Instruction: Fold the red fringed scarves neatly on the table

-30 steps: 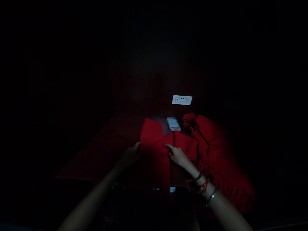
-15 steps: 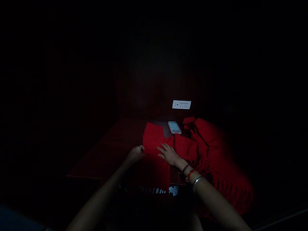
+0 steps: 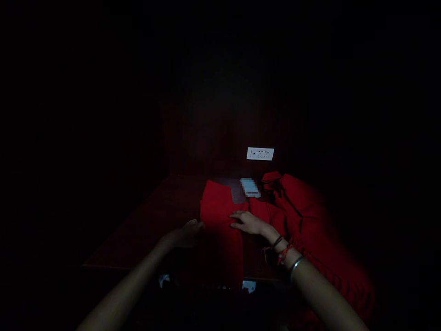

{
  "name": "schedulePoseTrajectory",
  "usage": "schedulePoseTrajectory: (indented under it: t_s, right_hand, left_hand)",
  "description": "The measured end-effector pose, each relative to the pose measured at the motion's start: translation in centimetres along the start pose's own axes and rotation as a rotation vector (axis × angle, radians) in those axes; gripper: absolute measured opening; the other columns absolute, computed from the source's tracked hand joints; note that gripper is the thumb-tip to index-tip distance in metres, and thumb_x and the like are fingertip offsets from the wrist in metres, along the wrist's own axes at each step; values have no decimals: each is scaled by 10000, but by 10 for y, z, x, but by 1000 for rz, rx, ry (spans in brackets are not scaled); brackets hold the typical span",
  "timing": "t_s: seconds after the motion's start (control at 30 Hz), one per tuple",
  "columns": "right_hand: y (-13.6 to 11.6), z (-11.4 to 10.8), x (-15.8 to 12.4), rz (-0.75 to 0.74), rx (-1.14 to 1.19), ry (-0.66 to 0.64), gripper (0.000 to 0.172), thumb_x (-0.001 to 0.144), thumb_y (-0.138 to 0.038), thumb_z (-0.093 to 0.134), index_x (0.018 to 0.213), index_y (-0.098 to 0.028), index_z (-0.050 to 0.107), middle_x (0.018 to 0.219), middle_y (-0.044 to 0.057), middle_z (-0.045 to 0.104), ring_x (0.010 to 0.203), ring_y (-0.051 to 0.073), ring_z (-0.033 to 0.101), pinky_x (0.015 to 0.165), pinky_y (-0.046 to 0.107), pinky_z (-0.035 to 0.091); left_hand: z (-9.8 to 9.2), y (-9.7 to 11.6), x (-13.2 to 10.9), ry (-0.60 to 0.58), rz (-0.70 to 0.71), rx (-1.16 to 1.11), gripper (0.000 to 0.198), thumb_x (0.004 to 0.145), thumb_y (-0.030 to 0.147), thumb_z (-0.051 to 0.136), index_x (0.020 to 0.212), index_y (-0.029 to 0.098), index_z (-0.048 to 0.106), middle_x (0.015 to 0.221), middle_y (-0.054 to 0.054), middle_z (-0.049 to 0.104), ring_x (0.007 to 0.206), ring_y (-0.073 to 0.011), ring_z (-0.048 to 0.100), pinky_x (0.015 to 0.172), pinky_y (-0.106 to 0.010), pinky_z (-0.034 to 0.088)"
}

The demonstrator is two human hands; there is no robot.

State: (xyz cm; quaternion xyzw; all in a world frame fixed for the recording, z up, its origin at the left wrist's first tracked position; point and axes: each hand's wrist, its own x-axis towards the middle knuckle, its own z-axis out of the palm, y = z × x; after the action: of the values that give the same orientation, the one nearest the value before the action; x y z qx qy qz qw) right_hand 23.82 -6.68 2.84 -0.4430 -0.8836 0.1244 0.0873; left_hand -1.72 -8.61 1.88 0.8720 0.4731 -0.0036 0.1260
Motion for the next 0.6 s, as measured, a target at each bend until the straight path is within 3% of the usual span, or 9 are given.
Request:
schedulePoseTrajectory:
  t_s: [0.07, 0.17, 0.23, 0.33, 0.43, 0.6]
  right_hand:
    - [5, -19, 18, 32, 49, 75, 377, 800, -328, 386, 1094, -140, 529, 1091, 85, 550, 983, 174, 504, 851, 251, 360]
    - [17, -40, 54, 178, 83, 122, 282, 784, -229, 411, 981, -152, 599, 986, 66, 607, 883, 169, 549, 769, 236, 389]
    - [26, -47, 80, 253, 98, 109, 256, 773, -190, 419, 915, -144, 627, 935, 72, 624, 844, 175, 559, 724, 232, 395]
    - [39, -49, 118, 292, 112, 97, 230, 762, -196, 441, 854, -149, 646, 883, 74, 635, 794, 179, 568, 669, 229, 400]
    - [49, -44, 158, 319, 137, 97, 197, 746, -222, 477, 820, -166, 650, 851, 60, 638, 775, 172, 566, 646, 220, 396]
    - [62, -26, 222, 337, 274, 97, 255, 731, -319, 500, 881, -147, 614, 893, 60, 618, 729, 145, 562, 601, 206, 406]
  left_hand:
    - [-19, -10, 9, -51, -23, -48, 302, 717, 232, 457, 1017, 214, 486, 1000, -51, 487, 904, -160, 488, 780, -244, 381]
    - [-25, -16, 37, 186, -229, -39, 338, 815, 335, 306, 1046, 159, 480, 1037, -103, 493, 960, -190, 471, 823, -299, 360]
    - [-11, -18, 57, 339, -282, -6, 442, 815, 403, 303, 1152, 133, 400, 1161, -137, 429, 1065, -224, 402, 861, -345, 331]
    - [20, -22, 79, 444, -256, 41, 503, 804, 416, 346, 1228, 145, 324, 1274, -140, 330, 1167, -242, 291, 899, -391, 290]
    - [40, -26, 88, 511, -145, 56, 417, 835, 330, 309, 1223, 179, 347, 1293, -115, 320, 1191, -226, 260, 923, -410, 257]
    - [41, -27, 82, 450, 206, 71, 379, 856, 322, 267, 1229, 303, 328, 1296, 6, 344, 1192, -157, 269, 981, -373, 188]
